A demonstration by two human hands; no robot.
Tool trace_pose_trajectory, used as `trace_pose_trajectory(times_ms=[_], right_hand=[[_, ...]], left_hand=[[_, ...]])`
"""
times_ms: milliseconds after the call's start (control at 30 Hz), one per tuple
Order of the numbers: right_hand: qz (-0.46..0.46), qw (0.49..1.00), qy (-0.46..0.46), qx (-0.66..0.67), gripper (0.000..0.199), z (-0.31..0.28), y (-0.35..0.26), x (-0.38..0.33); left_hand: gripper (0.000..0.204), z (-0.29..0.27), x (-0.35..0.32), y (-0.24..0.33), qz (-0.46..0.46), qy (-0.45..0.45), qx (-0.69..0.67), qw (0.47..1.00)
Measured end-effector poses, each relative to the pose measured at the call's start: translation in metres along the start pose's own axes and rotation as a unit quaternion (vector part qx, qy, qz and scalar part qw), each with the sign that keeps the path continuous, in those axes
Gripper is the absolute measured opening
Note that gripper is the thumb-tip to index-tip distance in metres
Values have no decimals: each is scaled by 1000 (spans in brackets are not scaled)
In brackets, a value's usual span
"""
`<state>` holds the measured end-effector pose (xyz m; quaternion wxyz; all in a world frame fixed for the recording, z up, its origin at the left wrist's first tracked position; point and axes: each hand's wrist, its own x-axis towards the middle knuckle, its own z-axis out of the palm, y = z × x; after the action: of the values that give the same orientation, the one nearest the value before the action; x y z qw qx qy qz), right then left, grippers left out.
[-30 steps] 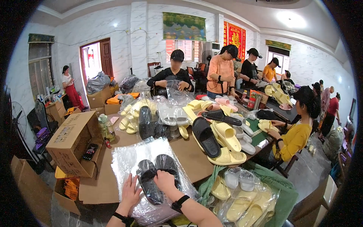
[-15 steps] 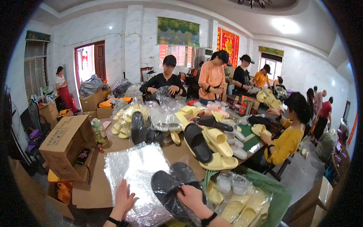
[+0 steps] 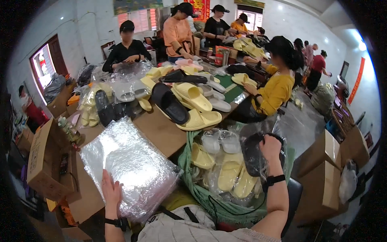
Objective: The recorder is sorting and checking pairs of slippers of different colors (yellow, grey, black) on a table in a manufacturing setting.
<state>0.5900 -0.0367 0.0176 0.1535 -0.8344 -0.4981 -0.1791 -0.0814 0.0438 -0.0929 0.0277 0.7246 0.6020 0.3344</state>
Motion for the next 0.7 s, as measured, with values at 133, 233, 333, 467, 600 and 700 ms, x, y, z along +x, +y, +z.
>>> trace_pose_trajectory(times_ms=[133, 233, 333, 467, 600, 700], right_hand=[[29, 969, -211, 124, 26, 35, -23, -56], [17, 964, -222, 144, 28, 75, -37, -63], [-11, 972, -218, 83, 28, 101, -51, -39], [-43, 959, -274, 63, 31, 145, -62, -10], [3, 950, -310, 45, 24, 184, -75, 23], [11, 946, -320, 46, 29, 187, -99, 33]], left_hand=[[79, 2, -2, 4, 0, -19, 15, 1000], [78, 1, -3, 10, -19, -35, 20, 999], [78, 2, -8, 3, -21, -38, 19, 999], [77, 3, -6, 3, -19, -37, 18, 999], [77, 2, -2, 8, -16, -33, 19, 999], [77, -3, -7, 6, -29, -33, 29, 999]])
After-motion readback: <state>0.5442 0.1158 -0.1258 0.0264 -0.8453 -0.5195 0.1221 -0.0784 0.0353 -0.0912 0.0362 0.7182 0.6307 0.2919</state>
